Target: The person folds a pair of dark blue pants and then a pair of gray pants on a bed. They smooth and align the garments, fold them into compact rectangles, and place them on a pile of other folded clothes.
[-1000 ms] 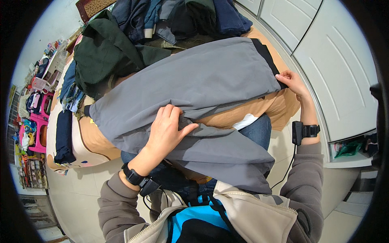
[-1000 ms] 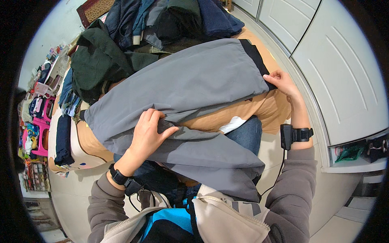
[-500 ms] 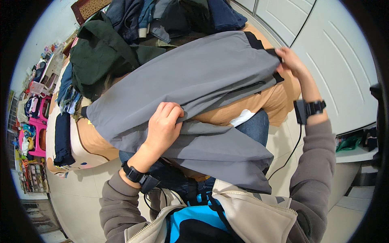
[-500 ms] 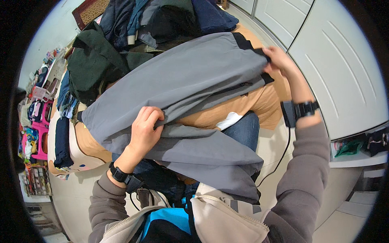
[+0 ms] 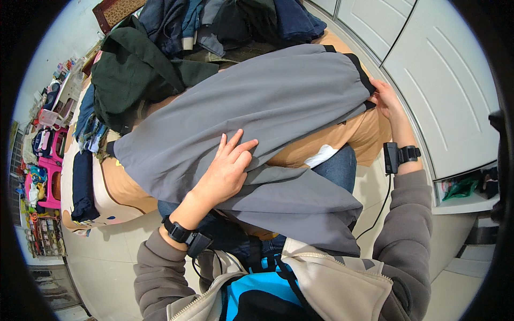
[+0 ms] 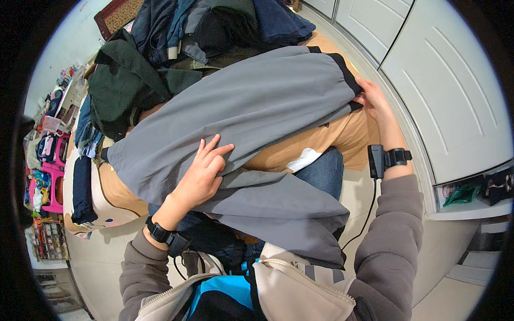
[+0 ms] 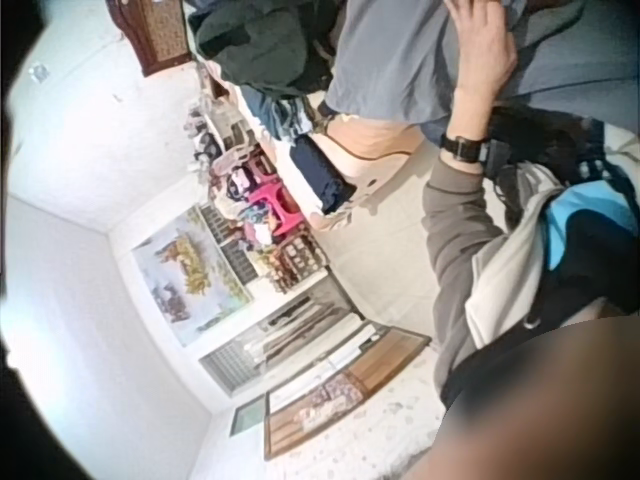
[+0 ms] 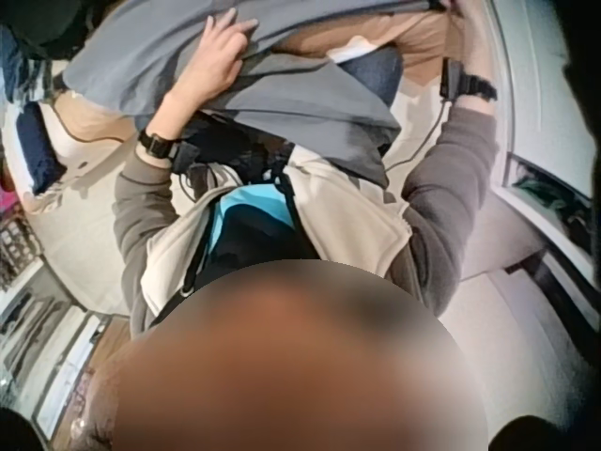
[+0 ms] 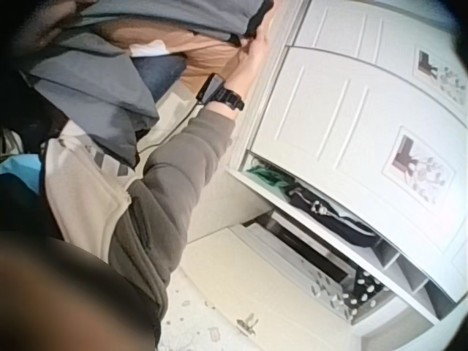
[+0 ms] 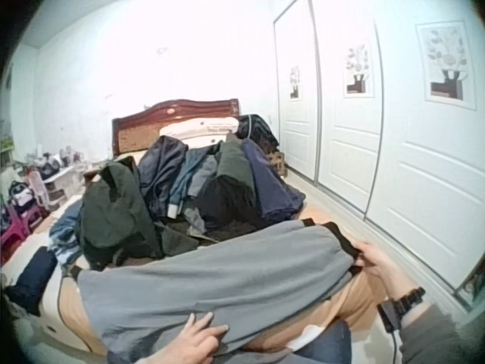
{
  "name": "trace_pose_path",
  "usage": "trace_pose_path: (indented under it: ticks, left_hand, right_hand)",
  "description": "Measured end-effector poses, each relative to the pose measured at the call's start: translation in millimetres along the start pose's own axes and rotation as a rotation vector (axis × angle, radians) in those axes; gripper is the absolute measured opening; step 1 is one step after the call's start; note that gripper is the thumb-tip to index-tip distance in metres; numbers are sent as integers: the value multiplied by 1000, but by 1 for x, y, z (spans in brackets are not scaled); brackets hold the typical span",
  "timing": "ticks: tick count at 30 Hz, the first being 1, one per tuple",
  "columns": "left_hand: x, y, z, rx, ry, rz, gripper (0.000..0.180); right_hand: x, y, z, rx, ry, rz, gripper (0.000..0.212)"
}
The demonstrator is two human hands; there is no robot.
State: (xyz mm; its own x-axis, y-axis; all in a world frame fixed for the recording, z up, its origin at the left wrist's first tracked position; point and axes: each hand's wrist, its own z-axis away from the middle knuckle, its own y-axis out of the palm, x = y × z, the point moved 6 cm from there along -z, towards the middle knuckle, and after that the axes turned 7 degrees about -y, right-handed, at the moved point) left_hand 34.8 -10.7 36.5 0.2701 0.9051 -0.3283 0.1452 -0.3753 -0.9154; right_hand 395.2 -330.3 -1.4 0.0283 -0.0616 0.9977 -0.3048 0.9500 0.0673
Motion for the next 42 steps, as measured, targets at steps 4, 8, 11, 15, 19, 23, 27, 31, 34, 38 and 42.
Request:
trace_pose_path:
  ticks: [4,8,11,15,19,23,27,31,34,38,42]
  left_hand:
    - [3,-4,0,25,-23,100,28]
    - [1,-4,0,98,34,-10,23]
    - [5,-9,2,154,97,-29,39]
    - [30,-37,5,-25,81,104,40]
    - [48,-30,14,-16,63,47,40]
    - [54,-17,19,-53,65,43,44]
    - [57,-12,19,-26,98,51,47]
    - [60,-12,18,-8,98,84,48]
    - [61,-12,18,2,84,86,48]
    - [61,-10,16,12,71,50,48]
    - [60,-10,16,3,68,37,49]
  right_hand:
    - [11,-11,7,4,-30,244,19]
    - [24,-4,12,11,-62,648,22]
    - [42,13,0,-107,-232,478,36]
    - [63,48,-43,-56,-293,651,53]
    - [43,77,-87,47,-114,992,37]
    - [35,88,-123,16,-189,902,32]
    - [55,74,-137,-345,-620,944,24]
    - [23,85,-142,-102,-282,1135,30]
    - [54,93,-104,-205,-381,1057,35]
    - [101,138,5,201,-1005,1071,32]
    - [52,161,69,495,-1011,1537,54]
